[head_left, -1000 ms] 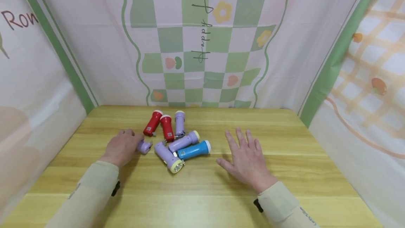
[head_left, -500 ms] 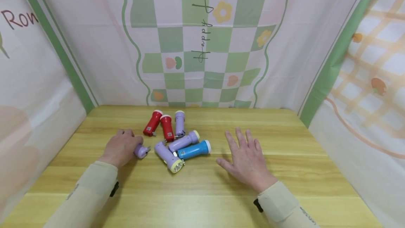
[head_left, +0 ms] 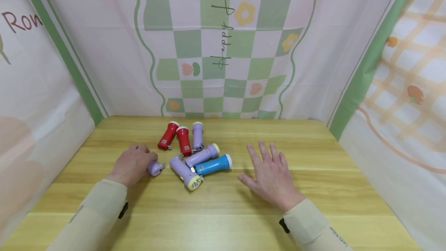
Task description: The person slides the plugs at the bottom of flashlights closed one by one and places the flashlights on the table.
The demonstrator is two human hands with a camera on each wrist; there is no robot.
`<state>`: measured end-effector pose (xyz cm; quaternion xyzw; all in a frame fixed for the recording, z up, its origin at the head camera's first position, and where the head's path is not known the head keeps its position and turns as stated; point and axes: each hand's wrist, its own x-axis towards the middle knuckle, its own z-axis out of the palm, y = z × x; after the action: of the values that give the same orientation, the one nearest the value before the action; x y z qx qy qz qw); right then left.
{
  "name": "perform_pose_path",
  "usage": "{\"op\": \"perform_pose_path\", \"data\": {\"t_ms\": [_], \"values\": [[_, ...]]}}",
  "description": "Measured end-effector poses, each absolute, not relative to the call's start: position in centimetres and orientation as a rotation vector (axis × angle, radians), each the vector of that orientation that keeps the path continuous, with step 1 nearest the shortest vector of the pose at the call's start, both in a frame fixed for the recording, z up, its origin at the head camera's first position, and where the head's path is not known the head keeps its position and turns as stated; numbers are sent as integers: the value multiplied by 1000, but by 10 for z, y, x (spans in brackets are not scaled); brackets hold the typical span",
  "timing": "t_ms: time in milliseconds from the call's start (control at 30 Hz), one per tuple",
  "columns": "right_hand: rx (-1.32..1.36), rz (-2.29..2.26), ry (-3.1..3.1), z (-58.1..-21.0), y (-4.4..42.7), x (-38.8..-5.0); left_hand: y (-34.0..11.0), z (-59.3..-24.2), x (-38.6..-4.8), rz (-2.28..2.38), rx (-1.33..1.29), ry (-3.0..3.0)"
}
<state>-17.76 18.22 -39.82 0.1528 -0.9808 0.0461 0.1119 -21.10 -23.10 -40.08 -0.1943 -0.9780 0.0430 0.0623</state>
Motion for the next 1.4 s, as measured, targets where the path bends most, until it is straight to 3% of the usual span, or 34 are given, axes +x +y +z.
{"op": "perform_pose_path", "data": {"t_ms": [500,1400], "values": [[452,152,-2886,-399,182,-177,-228,-397,-207,205,-651,-2934],[459,151,-2863,-401,182,-176,-230,-406,-204,-57,-768,-3003]]}}
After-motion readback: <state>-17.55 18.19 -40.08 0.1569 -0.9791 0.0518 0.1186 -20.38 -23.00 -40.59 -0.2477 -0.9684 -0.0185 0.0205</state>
